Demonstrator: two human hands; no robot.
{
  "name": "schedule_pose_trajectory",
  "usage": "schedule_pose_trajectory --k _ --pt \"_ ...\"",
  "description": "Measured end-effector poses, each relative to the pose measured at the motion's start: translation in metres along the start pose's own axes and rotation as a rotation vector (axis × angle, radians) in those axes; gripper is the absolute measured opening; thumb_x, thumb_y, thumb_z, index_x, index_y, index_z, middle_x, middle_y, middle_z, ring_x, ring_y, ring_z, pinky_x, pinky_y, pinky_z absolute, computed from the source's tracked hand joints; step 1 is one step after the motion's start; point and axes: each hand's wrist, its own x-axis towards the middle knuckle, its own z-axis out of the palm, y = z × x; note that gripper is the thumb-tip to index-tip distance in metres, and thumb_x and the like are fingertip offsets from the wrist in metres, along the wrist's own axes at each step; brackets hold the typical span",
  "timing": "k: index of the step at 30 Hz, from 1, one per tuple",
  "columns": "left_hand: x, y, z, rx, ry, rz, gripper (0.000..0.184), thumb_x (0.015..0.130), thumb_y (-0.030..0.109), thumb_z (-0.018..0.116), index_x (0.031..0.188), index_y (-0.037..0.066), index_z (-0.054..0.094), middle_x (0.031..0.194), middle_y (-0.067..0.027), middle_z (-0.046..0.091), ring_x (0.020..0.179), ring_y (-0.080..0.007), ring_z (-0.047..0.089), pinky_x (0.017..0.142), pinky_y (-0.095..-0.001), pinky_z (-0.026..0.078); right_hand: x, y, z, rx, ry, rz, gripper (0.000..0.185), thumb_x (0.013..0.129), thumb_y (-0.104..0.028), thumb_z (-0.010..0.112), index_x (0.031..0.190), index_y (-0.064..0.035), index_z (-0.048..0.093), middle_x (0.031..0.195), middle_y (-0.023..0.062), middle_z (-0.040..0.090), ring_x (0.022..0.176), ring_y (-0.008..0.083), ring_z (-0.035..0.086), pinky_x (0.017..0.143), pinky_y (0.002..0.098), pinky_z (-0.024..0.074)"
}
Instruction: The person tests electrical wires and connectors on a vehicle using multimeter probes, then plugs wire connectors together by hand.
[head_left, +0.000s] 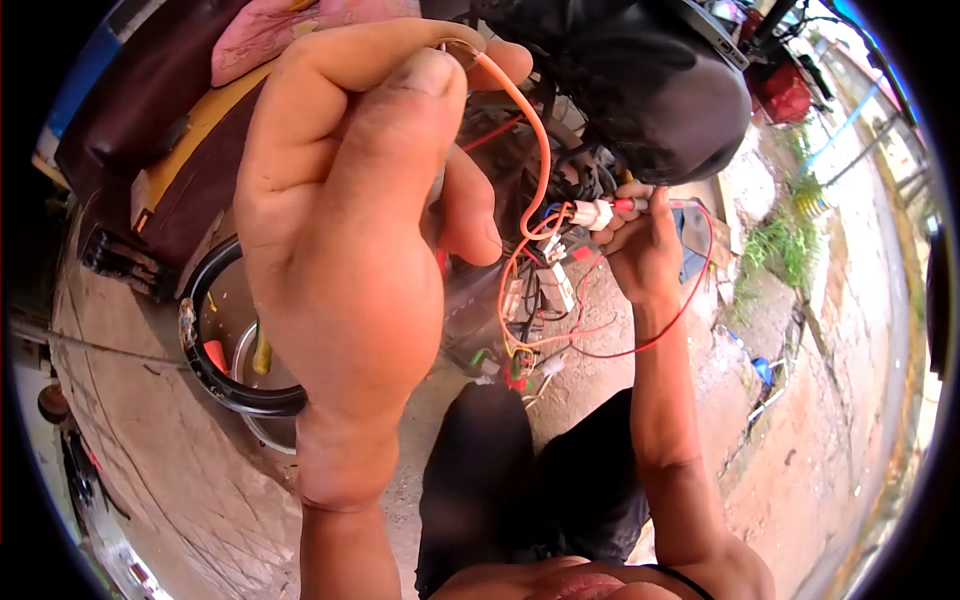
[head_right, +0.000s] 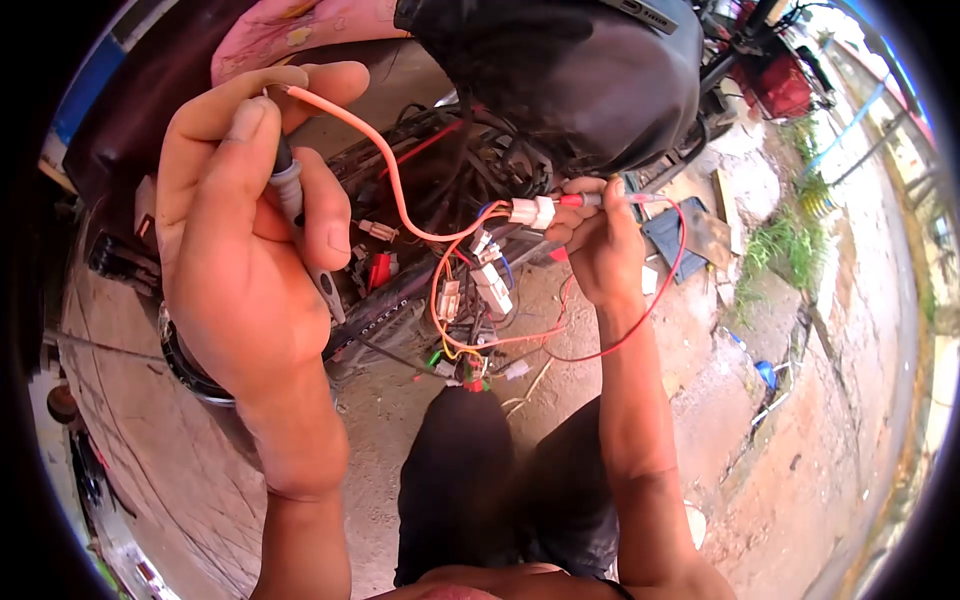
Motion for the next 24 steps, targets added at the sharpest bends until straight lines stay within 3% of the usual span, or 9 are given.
schedule_pose_trajectory --k 4,8,16,17,21,24 --pt "-0.001 0.005 -0.007 0.019 -0.085 -0.040 0.017 0.101 0.009 0.050 0.108 -0.002 0.061 0.107 -0.0197 0.072 0.049 -0.0073 0.047 0.046 -0.0192 0.039 -0.003 -0.011 0.012 0.007 -0.096 0.013 0.049 0.110 -0.042 0.037 0.114 0.0015 0.059 0.099 0.0223 0.073 0.086 0.0288 0.073 0.077 0.0365 0.0590" --pt "-0.004 0.013 -0.007 0.046 -0.107 -0.106 0.016 0.101 0.009 0.051 0.105 -0.001 0.062 0.105 -0.0170 0.073 0.051 -0.0051 0.047 0.048 -0.0174 0.039 -0.013 -0.024 0.043 -0.182 0.017 0.006 0.051 0.110 -0.042 0.039 0.117 0.0054 0.059 0.100 0.0242 0.073 0.088 0.0287 0.073 0.077 0.0361 0.0591" --pt "-0.012 0.007 -0.004 0.156 -0.228 -0.216 0.015 0.099 0.008 0.054 0.105 -0.001 0.063 0.104 -0.0171 0.072 0.053 -0.0039 0.048 0.051 -0.0170 0.039 -0.038 -0.037 0.091 -0.625 0.009 -0.066 0.055 0.110 -0.041 0.038 0.118 0.0092 0.056 0.107 0.0213 0.070 0.094 0.0255 0.071 0.075 0.0333 0.0560" --pt "-0.012 0.004 -0.004 0.168 -0.239 -0.223 0.015 0.099 0.008 0.053 0.105 -0.002 0.063 0.105 -0.0176 0.072 0.053 -0.0039 0.048 0.051 -0.0173 0.039 -0.043 -0.034 0.094 -0.585 0.019 -0.109 0.055 0.110 -0.042 0.040 0.117 0.0079 0.063 0.105 0.0150 0.070 0.093 0.0213 0.072 0.074 0.0294 0.0575" --pt "-0.017 0.003 -0.002 0.309 -0.229 -0.302 0.015 0.098 0.007 0.053 0.106 -0.003 0.063 0.105 -0.0188 0.072 0.052 -0.0040 0.047 0.051 -0.0176 0.037 -0.044 -0.028 0.098 -0.550 0.031 -0.171 0.055 0.109 -0.042 0.043 0.108 0.0078 0.068 0.107 0.0118 0.069 0.083 0.0176 0.070 0.072 0.0270 0.0554" --pt "-0.021 -0.001 0.002 0.377 -0.240 -0.356 0.015 0.098 0.006 0.053 0.106 -0.003 0.062 0.105 -0.0192 0.072 0.051 -0.0041 0.047 0.051 -0.0178 0.038 -0.040 -0.029 0.101 -0.555 -0.009 -0.141 0.055 0.109 -0.041 0.045 0.110 0.0084 0.068 0.109 0.0111 0.069 0.084 0.0160 0.068 0.072 0.0263 0.0544"
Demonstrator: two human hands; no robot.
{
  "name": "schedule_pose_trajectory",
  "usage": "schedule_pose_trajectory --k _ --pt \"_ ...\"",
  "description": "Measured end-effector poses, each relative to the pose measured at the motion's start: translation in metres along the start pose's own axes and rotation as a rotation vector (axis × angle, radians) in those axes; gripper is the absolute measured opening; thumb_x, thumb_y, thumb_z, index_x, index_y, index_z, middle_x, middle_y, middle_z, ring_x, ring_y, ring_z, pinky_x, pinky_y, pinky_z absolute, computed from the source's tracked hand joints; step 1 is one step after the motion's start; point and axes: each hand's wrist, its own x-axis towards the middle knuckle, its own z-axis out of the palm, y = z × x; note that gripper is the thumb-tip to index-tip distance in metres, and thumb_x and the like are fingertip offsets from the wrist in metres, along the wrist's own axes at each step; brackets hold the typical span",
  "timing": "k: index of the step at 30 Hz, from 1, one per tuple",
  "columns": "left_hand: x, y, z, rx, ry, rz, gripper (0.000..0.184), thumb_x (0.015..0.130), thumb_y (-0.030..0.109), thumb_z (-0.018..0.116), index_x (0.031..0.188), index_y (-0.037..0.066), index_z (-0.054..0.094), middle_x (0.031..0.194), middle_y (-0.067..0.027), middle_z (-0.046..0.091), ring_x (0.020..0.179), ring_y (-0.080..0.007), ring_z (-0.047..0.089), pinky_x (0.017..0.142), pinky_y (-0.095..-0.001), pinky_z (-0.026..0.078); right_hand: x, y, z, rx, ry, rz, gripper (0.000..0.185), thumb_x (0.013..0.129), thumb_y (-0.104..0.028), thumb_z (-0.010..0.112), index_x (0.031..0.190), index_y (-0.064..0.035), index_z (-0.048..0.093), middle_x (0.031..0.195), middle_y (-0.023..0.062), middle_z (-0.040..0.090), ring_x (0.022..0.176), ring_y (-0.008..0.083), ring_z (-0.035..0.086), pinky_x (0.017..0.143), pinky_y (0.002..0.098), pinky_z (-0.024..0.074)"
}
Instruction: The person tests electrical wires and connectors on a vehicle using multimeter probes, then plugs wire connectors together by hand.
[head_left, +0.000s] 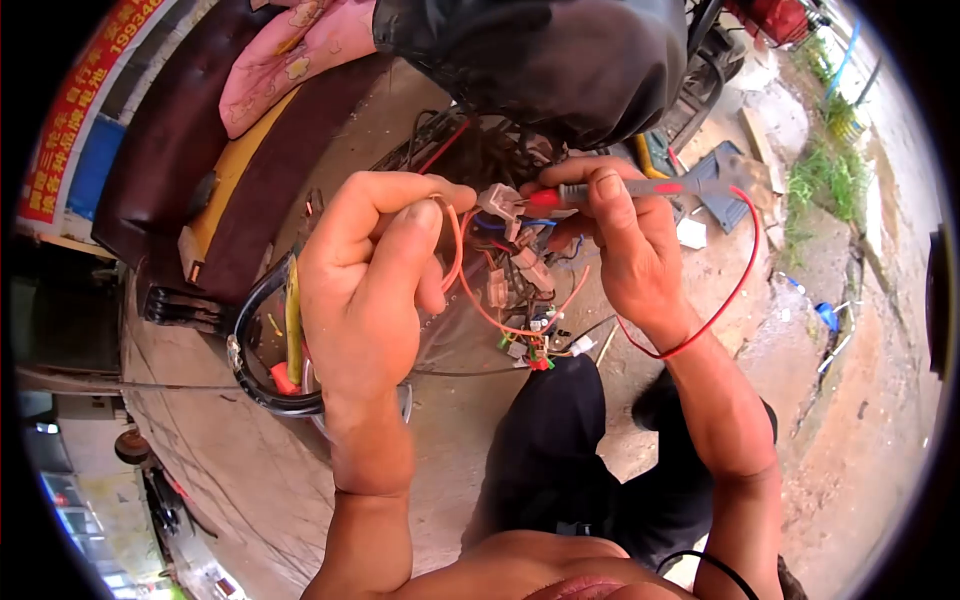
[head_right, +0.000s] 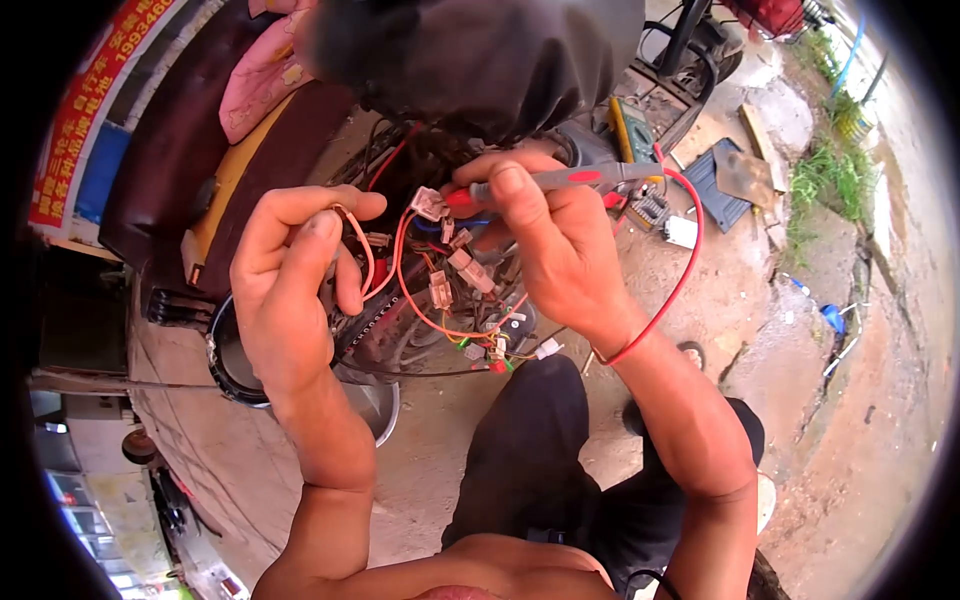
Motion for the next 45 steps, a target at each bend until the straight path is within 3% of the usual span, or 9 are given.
schedule_pose_trajectory --k 4,19,25,28,31,34,37,40,45 --pt "0.005 -0.005 0.000 0.070 0.039 -0.020 0.015 0.097 0.006 0.053 0.105 -0.004 0.062 0.105 -0.0198 0.071 0.051 -0.0051 0.047 0.051 -0.0184 0.038 0.004 -0.001 0.005 -0.007 -0.011 -0.042 0.051 0.109 -0.039 0.045 0.112 0.0063 0.068 0.107 0.0098 0.069 0.094 0.0144 0.067 0.072 0.0265 0.0543" --pt "0.010 -0.012 0.019 0.103 -0.015 -0.196 0.016 0.095 0.003 0.053 0.101 -0.004 0.065 0.103 -0.0147 0.073 0.054 -0.0037 0.048 0.056 -0.0192 0.042 0.003 0.016 -0.002 0.081 -0.028 -0.084 0.033 0.106 -0.027 0.055 0.113 0.0021 0.068 0.098 0.0050 0.067 0.085 0.0095 0.061 0.073 0.0243 0.0484" --pt "0.009 -0.013 0.018 0.113 -0.017 -0.201 0.016 0.095 0.003 0.053 0.102 -0.004 0.065 0.103 -0.0148 0.073 0.055 -0.0039 0.050 0.056 -0.0193 0.042 0.004 0.014 -0.005 0.002 -0.066 -0.095 0.027 0.104 -0.023 0.058 0.109 0.0019 0.069 0.094 0.0068 0.068 0.083 0.0121 0.061 0.072 0.0268 0.0492" --pt "0.010 -0.011 0.018 0.132 -0.020 -0.219 0.017 0.095 0.004 0.052 0.102 -0.004 0.065 0.103 -0.0153 0.073 0.054 -0.0044 0.050 0.055 -0.0192 0.041 0.009 0.014 -0.008 -0.139 -0.128 -0.205 0.037 0.107 -0.029 0.051 0.113 0.0042 0.066 0.101 0.0106 0.068 0.083 0.0137 0.064 0.073 0.0271 0.0528" --pt "0.010 -0.015 0.017 0.062 0.004 -0.173 0.016 0.097 0.004 0.054 0.102 -0.002 0.068 0.071 0.0020 0.060 0.057 -0.0009 0.043 0.053 -0.0187 0.034 0.010 0.013 -0.005 -0.114 -0.114 -0.208 0.036 0.107 -0.029 0.052 0.113 0.0032 0.066 0.101 0.0097 0.069 0.084 0.0128 0.063 0.075 0.0266 0.0524" --pt "0.011 -0.014 0.017 0.054 0.035 -0.171 0.015 0.097 0.003 0.054 0.101 -0.001 0.068 0.071 0.0011 0.061 0.056 -0.0015 0.044 0.053 -0.0188 0.035 0.013 0.014 -0.002 -0.101 -0.108 -0.202 0.034 0.107 -0.028 0.054 0.114 0.0021 0.067 0.101 0.0087 0.070 0.086 0.0117 0.062 0.077 0.0263 0.0518" --pt "0.012 -0.013 0.018 0.070 0.062 -0.165 0.015 0.097 0.003 0.054 0.100 -0.001 0.068 0.072 -0.0001 0.062 0.055 -0.0022 0.045 0.051 -0.0189 0.035 0.013 0.014 0.003 0.011 -0.065 -0.155 0.023 0.102 -0.019 0.063 0.105 0.0025 0.071 0.097 0.0099 0.071 0.084 0.0168 0.065 0.074 0.0300 0.0510" --pt "0.012 -0.013 0.018 0.093 0.079 -0.176 0.015 0.096 0.002 0.054 0.100 -0.001 0.068 0.073 -0.0013 0.064 0.054 -0.0026 0.045 0.050 -0.0189 0.034 0.015 0.017 0.004 0.012 -0.066 -0.265 0.023 0.102 -0.019 0.063 0.106 0.0023 0.071 0.097 0.0091 0.071 0.087 0.0153 0.065 0.076 0.0293 0.0513" --pt "0.012 -0.013 0.019 0.099 0.088 -0.181 0.016 0.096 0.002 0.053 0.101 -0.002 0.068 0.074 -0.0024 0.065 0.053 -0.0028 0.046 0.049 -0.0186 0.034 0.012 0.016 0.004 0.097 -0.067 -0.187 0.023 0.102 -0.019 0.064 0.111 0.0015 0.070 0.100 0.0089 0.071 0.089 0.0144 0.065 0.079 0.0289 0.0515"
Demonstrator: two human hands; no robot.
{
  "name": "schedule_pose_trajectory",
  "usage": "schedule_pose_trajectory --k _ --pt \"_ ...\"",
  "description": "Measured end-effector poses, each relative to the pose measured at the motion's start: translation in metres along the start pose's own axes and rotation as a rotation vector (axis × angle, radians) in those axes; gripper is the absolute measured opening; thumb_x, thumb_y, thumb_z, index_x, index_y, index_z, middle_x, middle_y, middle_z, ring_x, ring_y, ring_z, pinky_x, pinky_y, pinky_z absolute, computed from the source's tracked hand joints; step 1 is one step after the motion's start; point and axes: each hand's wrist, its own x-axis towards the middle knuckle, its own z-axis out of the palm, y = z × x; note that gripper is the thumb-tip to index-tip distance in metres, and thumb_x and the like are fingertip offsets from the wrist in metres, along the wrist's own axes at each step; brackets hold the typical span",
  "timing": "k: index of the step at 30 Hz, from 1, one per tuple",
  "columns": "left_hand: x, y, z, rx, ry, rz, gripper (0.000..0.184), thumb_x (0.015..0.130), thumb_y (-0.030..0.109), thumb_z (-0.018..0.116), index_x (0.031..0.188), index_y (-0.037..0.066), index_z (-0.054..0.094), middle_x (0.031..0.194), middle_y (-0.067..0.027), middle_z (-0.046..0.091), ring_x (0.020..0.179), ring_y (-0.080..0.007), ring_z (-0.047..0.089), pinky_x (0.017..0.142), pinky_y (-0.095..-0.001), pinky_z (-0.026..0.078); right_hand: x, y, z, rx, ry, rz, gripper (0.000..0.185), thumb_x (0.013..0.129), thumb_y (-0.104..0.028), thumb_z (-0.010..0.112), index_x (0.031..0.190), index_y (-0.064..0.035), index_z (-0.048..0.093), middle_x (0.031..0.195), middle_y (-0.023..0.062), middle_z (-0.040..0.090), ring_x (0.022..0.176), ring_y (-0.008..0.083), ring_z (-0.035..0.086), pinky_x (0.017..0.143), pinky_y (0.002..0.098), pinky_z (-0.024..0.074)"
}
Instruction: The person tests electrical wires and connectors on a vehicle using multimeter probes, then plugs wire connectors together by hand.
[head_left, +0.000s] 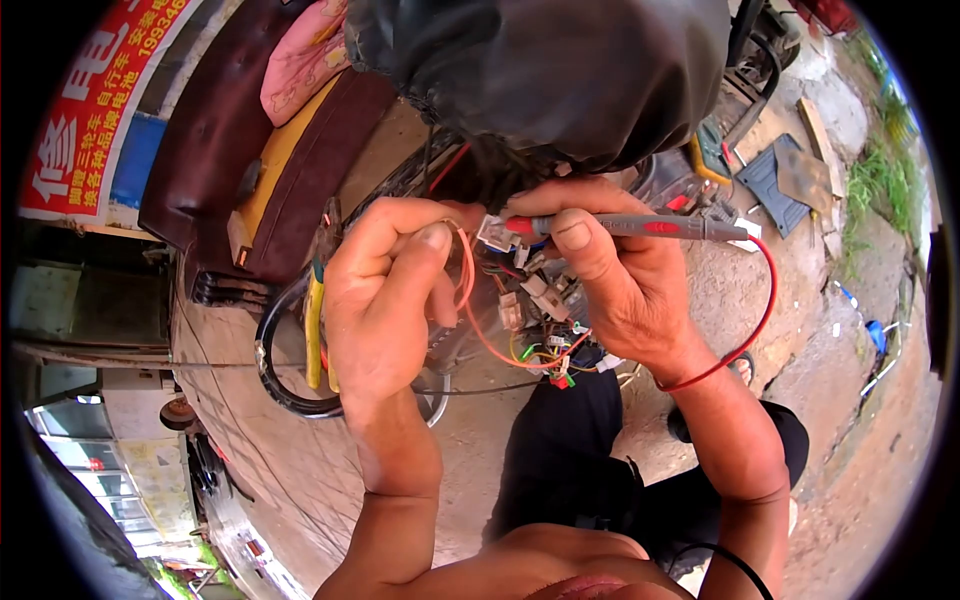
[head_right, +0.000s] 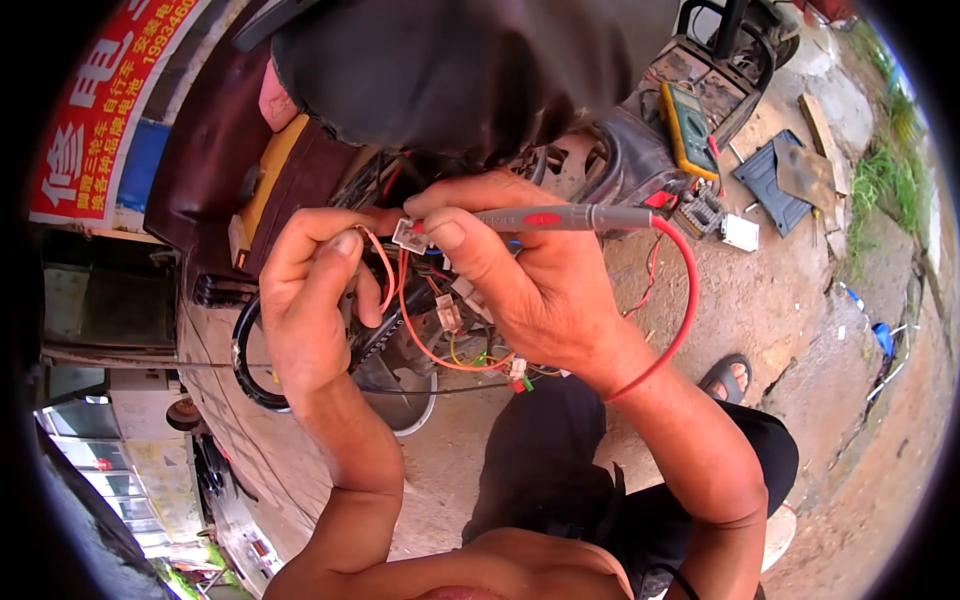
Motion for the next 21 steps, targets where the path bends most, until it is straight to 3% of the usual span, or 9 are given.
schedule_pose_trajectory --k 7,10,21 --pt "0.0005 -0.0019 0.0001 -0.030 -0.003 0.015 0.016 0.096 0.002 0.052 0.101 -0.003 0.067 0.078 -0.0047 0.067 0.053 -0.0034 0.048 0.050 -0.0182 0.036 -0.0017 0.0018 -0.0008 -0.023 -0.016 -0.050 0.022 0.104 -0.017 0.060 0.112 0.0010 0.069 0.102 0.0075 0.070 0.092 0.0126 0.063 0.080 0.0281 0.0506" --pt "0.0007 -0.0028 -0.0010 -0.032 -0.003 0.013 0.015 0.096 0.002 0.052 0.100 -0.002 0.067 0.076 -0.0041 0.066 0.053 -0.0033 0.048 0.050 -0.0183 0.036 -0.0045 0.0013 0.0018 0.078 0.011 0.013 0.022 0.104 -0.018 0.060 0.111 0.0012 0.069 0.102 0.0085 0.070 0.091 0.0150 0.064 0.081 0.0293 0.0509" --pt "0.0003 -0.0019 -0.0010 -0.018 -0.021 0.017 0.015 0.096 0.002 0.053 0.099 -0.001 0.068 0.074 -0.0020 0.065 0.054 -0.0029 0.047 0.050 -0.0185 0.035 0.0017 0.0055 -0.0021 -0.153 -0.013 -0.193 0.018 0.098 -0.017 0.067 0.105 -0.0011 0.071 0.099 0.0128 0.072 0.090 0.0246 0.068 0.081 0.0359 0.0528"
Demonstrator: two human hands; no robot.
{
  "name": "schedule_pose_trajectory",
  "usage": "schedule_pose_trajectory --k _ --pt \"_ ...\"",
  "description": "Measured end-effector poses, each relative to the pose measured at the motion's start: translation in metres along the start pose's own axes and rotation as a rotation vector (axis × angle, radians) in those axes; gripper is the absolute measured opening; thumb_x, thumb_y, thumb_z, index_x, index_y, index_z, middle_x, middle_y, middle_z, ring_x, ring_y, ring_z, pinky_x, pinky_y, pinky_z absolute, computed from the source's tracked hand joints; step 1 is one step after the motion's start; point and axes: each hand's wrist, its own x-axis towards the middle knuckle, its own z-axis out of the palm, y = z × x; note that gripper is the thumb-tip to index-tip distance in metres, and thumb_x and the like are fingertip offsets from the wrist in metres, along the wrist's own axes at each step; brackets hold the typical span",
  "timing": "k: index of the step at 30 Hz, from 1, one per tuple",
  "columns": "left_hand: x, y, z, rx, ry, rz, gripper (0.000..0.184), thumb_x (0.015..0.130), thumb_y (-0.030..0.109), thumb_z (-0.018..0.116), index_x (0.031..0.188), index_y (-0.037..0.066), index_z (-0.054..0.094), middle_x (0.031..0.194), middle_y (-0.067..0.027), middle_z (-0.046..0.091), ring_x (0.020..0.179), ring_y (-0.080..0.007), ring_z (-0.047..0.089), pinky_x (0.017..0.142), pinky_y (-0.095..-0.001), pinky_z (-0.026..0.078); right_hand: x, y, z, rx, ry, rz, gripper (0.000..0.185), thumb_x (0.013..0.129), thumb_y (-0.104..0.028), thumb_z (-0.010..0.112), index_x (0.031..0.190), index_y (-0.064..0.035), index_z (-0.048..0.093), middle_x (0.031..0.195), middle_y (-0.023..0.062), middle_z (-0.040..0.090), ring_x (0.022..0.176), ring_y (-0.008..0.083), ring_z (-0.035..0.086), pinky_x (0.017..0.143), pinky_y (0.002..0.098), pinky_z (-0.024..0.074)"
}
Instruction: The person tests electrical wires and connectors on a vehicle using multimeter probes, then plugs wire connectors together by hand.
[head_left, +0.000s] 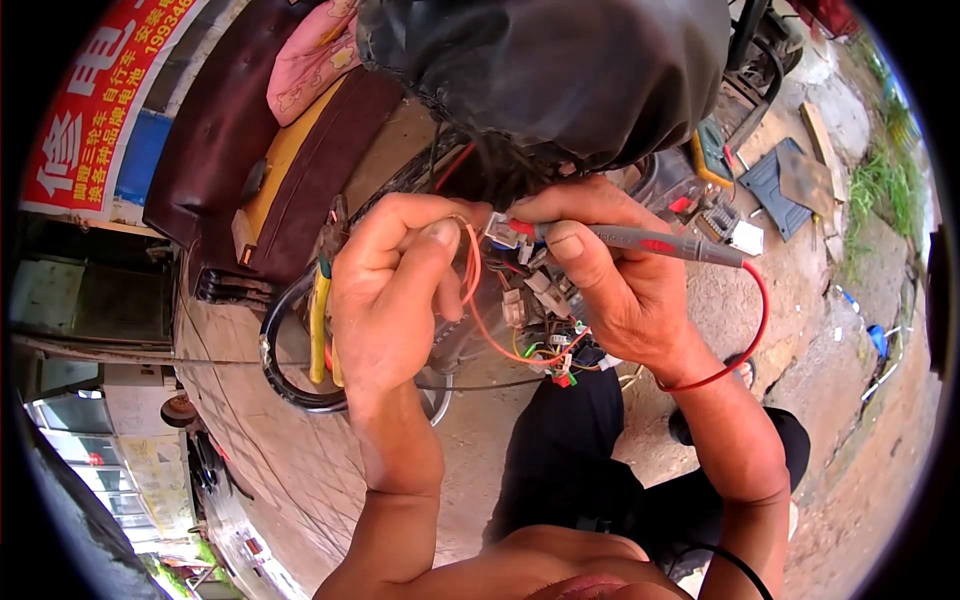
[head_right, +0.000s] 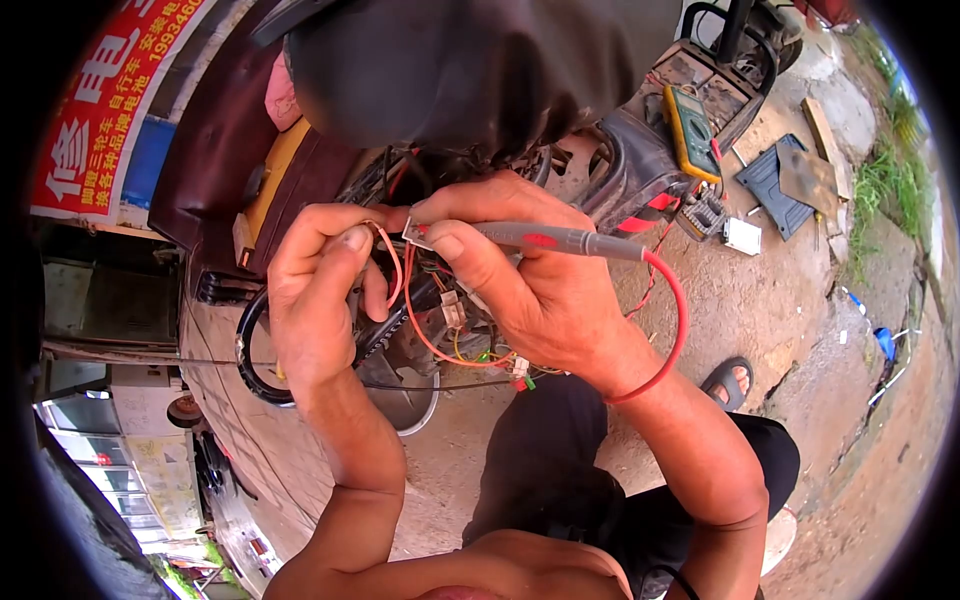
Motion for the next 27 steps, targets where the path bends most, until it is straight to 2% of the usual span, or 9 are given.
schedule_pose_trajectory --k 7,10,13,16,20,25,27 --pt "-0.001 0.000 0.000 -0.013 -0.022 0.011 0.016 0.096 0.001 0.053 0.099 -0.001 0.068 0.073 -0.0009 0.063 0.056 -0.0025 0.046 0.052 -0.0189 0.035 0.003 0.001 -0.002 -0.055 -0.023 -0.096 0.016 0.097 -0.014 0.067 0.104 -0.0006 0.071 0.096 0.0123 0.072 0.087 0.0247 0.067 0.080 0.0359 0.0529" --pt "0.000 -0.004 -0.002 0.040 -0.050 0.020 0.016 0.096 0.004 0.053 0.102 -0.004 0.064 0.101 -0.0153 0.072 0.052 -0.0069 0.050 0.052 -0.0206 0.042 0.003 -0.002 -0.004 -0.059 -0.027 -0.060 0.015 0.097 -0.013 0.067 0.102 -0.0002 0.071 0.095 0.0125 0.072 0.086 0.0249 0.067 0.079 0.0353 0.0530" --pt "0.000 -0.005 -0.004 0.033 -0.076 0.038 0.016 0.096 0.004 0.052 0.103 -0.004 0.064 0.102 -0.0163 0.072 0.052 -0.0064 0.050 0.054 -0.0200 0.043 0.003 -0.001 -0.006 -0.090 -0.040 -0.086 0.014 0.097 -0.013 0.066 0.102 -0.0002 0.071 0.096 0.0125 0.071 0.084 0.0242 0.067 0.078 0.0342 0.0529" --pt "-0.002 -0.002 -0.002 0.006 -0.098 -0.003 0.017 0.095 0.001 0.051 0.102 -0.004 0.065 0.103 -0.0163 0.073 0.054 -0.0050 0.050 0.055 -0.0195 0.043 -0.002 -0.007 -0.009 -0.019 -0.050 0.102 0.016 0.099 -0.014 0.065 0.102 0.0001 0.071 0.098 0.0119 0.071 0.084 0.0223 0.066 0.077 0.0337 0.0527" --pt "-0.003 -0.002 -0.002 -0.012 -0.121 -0.043 0.018 0.095 -0.002 0.049 0.102 -0.005 0.065 0.100 -0.0138 0.073 0.056 -0.0034 0.050 0.055 -0.0191 0.043 -0.008 -0.003 -0.012 0.051 -0.025 0.141 0.018 0.100 -0.016 0.063 0.104 0.0004 0.071 0.099 0.0104 0.071 0.086 0.0186 0.065 0.077 0.0314 0.0518" --pt "-0.003 -0.002 -0.001 -0.119 -0.145 -0.051 0.019 0.095 -0.002 0.049 0.103 -0.006 0.067 0.094 -0.0103 0.072 0.056 -0.0028 0.049 0.055 -0.0189 0.041 -0.013 -0.011 -0.014 0.193 0.013 0.308 0.026 0.104 -0.021 0.059 0.110 0.0019 0.070 0.102 0.0086 0.069 0.089 0.0144 0.063 0.079 0.0281 0.0511" --pt "-0.002 -0.001 -0.004 -0.033 -0.153 -0.037 0.019 0.095 -0.002 0.050 0.102 -0.005 0.067 0.091 -0.0084 0.071 0.056 -0.0026 0.048 0.055 -0.0190 0.040 -0.013 -0.009 -0.020 0.127 0.010 0.238 0.030 0.105 -0.024 0.056 0.113 0.0027 0.068 0.103 0.0084 0.067 0.088 0.0134 0.062 0.077 0.0270 0.0508"
